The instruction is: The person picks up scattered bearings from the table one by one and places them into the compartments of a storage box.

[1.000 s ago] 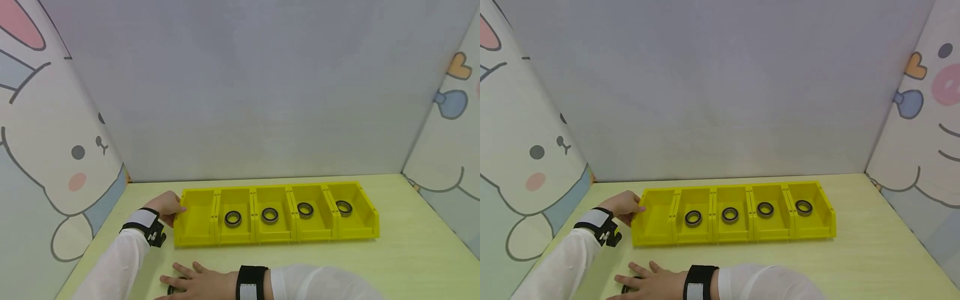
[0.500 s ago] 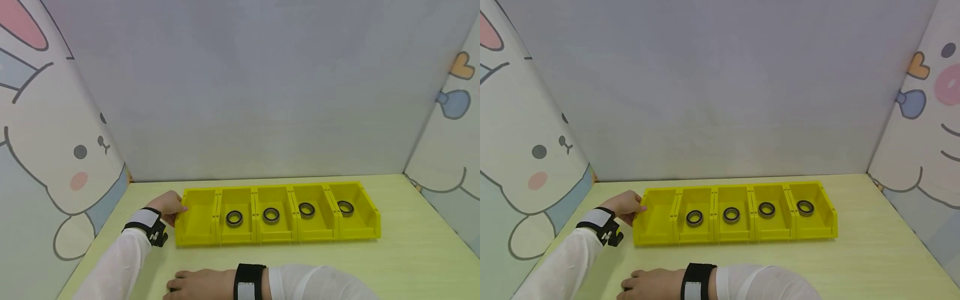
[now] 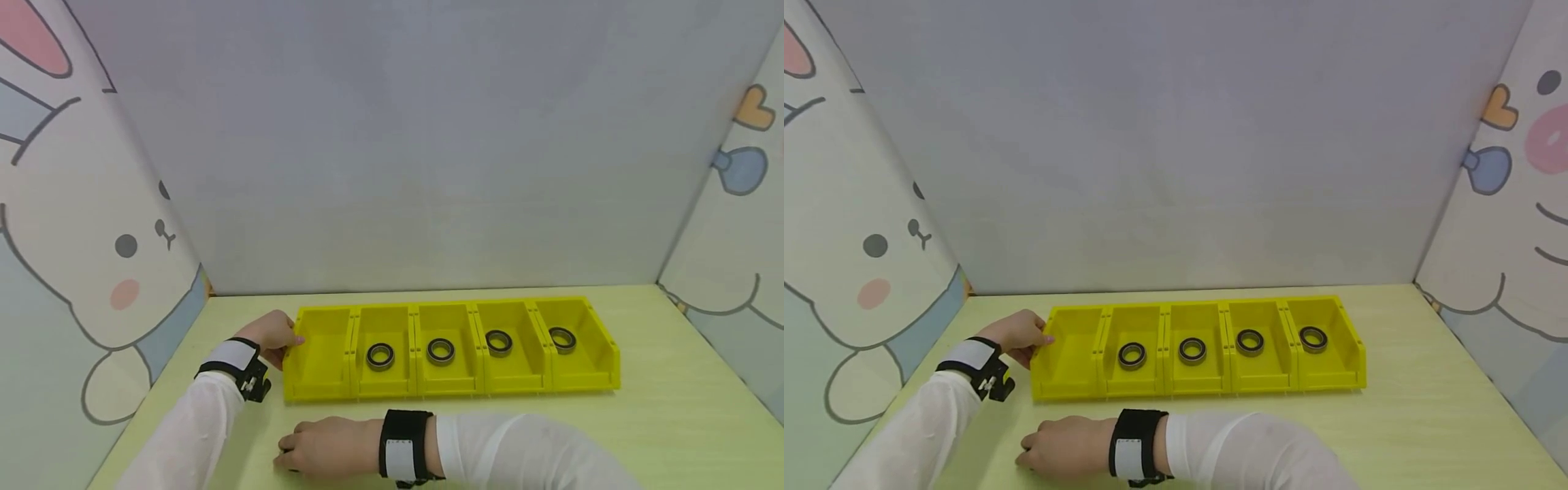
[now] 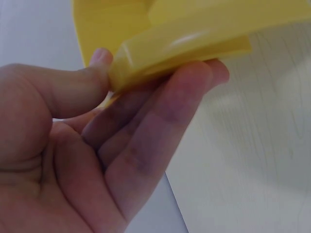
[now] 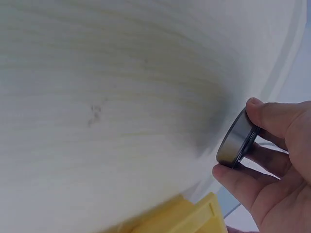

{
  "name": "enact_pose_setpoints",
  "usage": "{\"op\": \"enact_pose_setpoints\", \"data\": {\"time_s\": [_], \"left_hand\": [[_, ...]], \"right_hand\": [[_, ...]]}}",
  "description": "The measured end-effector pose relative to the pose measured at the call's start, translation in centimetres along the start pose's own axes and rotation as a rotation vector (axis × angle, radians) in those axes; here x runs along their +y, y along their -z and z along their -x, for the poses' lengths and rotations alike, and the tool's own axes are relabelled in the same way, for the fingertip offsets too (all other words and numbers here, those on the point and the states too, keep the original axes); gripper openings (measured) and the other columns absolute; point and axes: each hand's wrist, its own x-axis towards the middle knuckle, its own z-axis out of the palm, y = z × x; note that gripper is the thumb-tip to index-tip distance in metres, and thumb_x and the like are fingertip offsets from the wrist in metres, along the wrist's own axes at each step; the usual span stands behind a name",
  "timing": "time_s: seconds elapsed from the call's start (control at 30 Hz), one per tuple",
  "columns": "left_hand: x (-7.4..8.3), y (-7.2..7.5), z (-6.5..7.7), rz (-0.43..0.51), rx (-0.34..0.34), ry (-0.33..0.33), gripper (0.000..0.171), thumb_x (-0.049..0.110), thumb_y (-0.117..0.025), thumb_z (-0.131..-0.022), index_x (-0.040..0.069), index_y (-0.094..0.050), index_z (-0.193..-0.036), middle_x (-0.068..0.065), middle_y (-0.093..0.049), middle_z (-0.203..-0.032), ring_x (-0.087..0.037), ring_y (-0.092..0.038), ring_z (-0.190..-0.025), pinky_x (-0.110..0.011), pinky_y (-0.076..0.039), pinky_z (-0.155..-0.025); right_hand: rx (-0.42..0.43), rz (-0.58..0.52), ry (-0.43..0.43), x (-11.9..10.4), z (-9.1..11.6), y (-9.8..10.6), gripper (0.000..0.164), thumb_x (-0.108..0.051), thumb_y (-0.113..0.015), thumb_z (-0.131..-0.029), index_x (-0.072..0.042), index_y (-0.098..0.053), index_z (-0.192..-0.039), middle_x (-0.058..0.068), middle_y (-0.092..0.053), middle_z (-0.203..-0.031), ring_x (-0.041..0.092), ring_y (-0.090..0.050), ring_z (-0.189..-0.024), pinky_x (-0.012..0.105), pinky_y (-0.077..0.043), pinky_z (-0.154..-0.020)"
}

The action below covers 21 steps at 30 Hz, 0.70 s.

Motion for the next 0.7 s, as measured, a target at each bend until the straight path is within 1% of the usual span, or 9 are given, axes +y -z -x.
{"op": "enact_pose_setpoints", "data": {"time_s": [0.13,0.23,0.3,0.43,0.47,0.5,0.6,0.67,0.7], "left_hand": [[-0.1,0.1,0.2,0.014,-0.005,-0.017,0.023,0.011,-0.056,-0.095,-0.010,-0.058,-0.101,-0.016,-0.065,-0.079,-0.022,-0.066,-0.058,-0.038,-0.060,-0.062],[-0.2,0.1,0.4,0.029,-0.013,-0.029,0.023,0.010,-0.056,-0.094,-0.011,-0.058,-0.102,-0.018,-0.067,-0.081,-0.025,-0.067,-0.059,-0.040,-0.059,-0.063],[-0.3,0.0,0.4,0.033,-0.018,-0.030,0.023,0.010,-0.057,-0.094,-0.011,-0.058,-0.101,-0.017,-0.067,-0.078,-0.025,-0.067,-0.059,-0.041,-0.059,-0.063],[-0.2,0.0,0.3,0.017,-0.015,-0.027,0.018,0.010,-0.058,-0.093,-0.008,-0.059,-0.093,-0.012,-0.061,-0.070,-0.024,-0.067,-0.057,-0.039,-0.059,-0.062],[-0.2,0.0,0.3,0.009,-0.012,-0.025,0.018,0.011,-0.058,-0.093,-0.007,-0.059,-0.092,-0.011,-0.060,-0.070,-0.022,-0.066,-0.057,-0.039,-0.059,-0.062],[-0.2,0.1,0.2,-0.001,-0.011,-0.024,0.017,0.010,-0.058,-0.093,-0.006,-0.059,-0.091,-0.010,-0.060,-0.070,-0.022,-0.066,-0.057,-0.038,-0.059,-0.062],[-0.2,0.1,0.1,-0.014,-0.005,-0.021,0.016,0.009,-0.057,-0.093,-0.006,-0.061,-0.092,-0.010,-0.061,-0.072,-0.021,-0.065,-0.058,-0.037,-0.060,-0.061],[-0.2,0.1,0.0,-0.018,-0.002,-0.013,0.016,0.009,-0.057,-0.093,-0.006,-0.062,-0.096,-0.011,-0.062,-0.072,-0.020,-0.065,-0.058,-0.037,-0.060,-0.061],[-0.2,0.1,-0.1,-0.018,0.001,-0.009,0.017,0.009,-0.057,-0.093,-0.007,-0.062,-0.097,-0.011,-0.062,-0.072,-0.020,-0.064,-0.058,-0.037,-0.060,-0.061]], "right_hand": [[0.034,0.069,-0.075,1.3,-0.2,1.9,0.040,-0.028,-0.063,-0.092,-0.022,-0.056,-0.130,-0.008,-0.058,-0.122,0.003,-0.056,-0.100,0.010,-0.042,-0.091],[0.081,0.105,-0.128,2.7,-0.5,2.8,0.037,-0.026,-0.063,-0.092,-0.019,-0.059,-0.128,-0.006,-0.061,-0.116,0.004,-0.058,-0.094,0.012,-0.044,-0.089],[0.092,0.096,-0.168,3.7,-0.5,3.1,0.035,-0.025,-0.062,-0.093,-0.019,-0.059,-0.127,-0.005,-0.062,-0.113,0.007,-0.058,-0.091,0.013,-0.045,-0.088],[0.080,0.065,-0.256,5.5,-0.3,3.5,0.028,-0.024,-0.056,-0.096,-0.018,-0.060,-0.123,-0.004,-0.061,-0.105,0.011,-0.056,-0.085,0.015,-0.048,-0.076],[0.077,0.050,-0.283,6.0,-0.3,3.6,0.027,-0.024,-0.055,-0.097,-0.017,-0.060,-0.123,-0.004,-0.062,-0.109,0.012,-0.056,-0.086,0.016,-0.049,-0.077],[0.074,0.038,-0.310,6.4,-0.3,3.7,0.026,-0.023,-0.054,-0.097,-0.017,-0.060,-0.121,-0.003,-0.062,-0.108,0.012,-0.056,-0.084,0.016,-0.049,-0.073],[0.088,0.004,-0.378,7.8,-0.4,3.9,0.022,-0.021,-0.052,-0.098,-0.015,-0.063,-0.116,-0.001,-0.064,-0.104,0.012,-0.055,-0.077,0.015,-0.047,-0.064],[0.104,-0.037,-0.420,8.6,-0.6,3.9,0.024,-0.020,-0.053,-0.098,-0.013,-0.063,-0.119,-0.001,-0.064,-0.100,0.011,-0.053,-0.071,0.013,-0.044,-0.057],[0.110,-0.054,-0.434,8.9,-0.7,3.8,0.023,-0.019,-0.054,-0.097,-0.013,-0.065,-0.116,-0.001,-0.062,-0.093,0.010,-0.051,-0.066,0.014,-0.040,-0.052]]}}
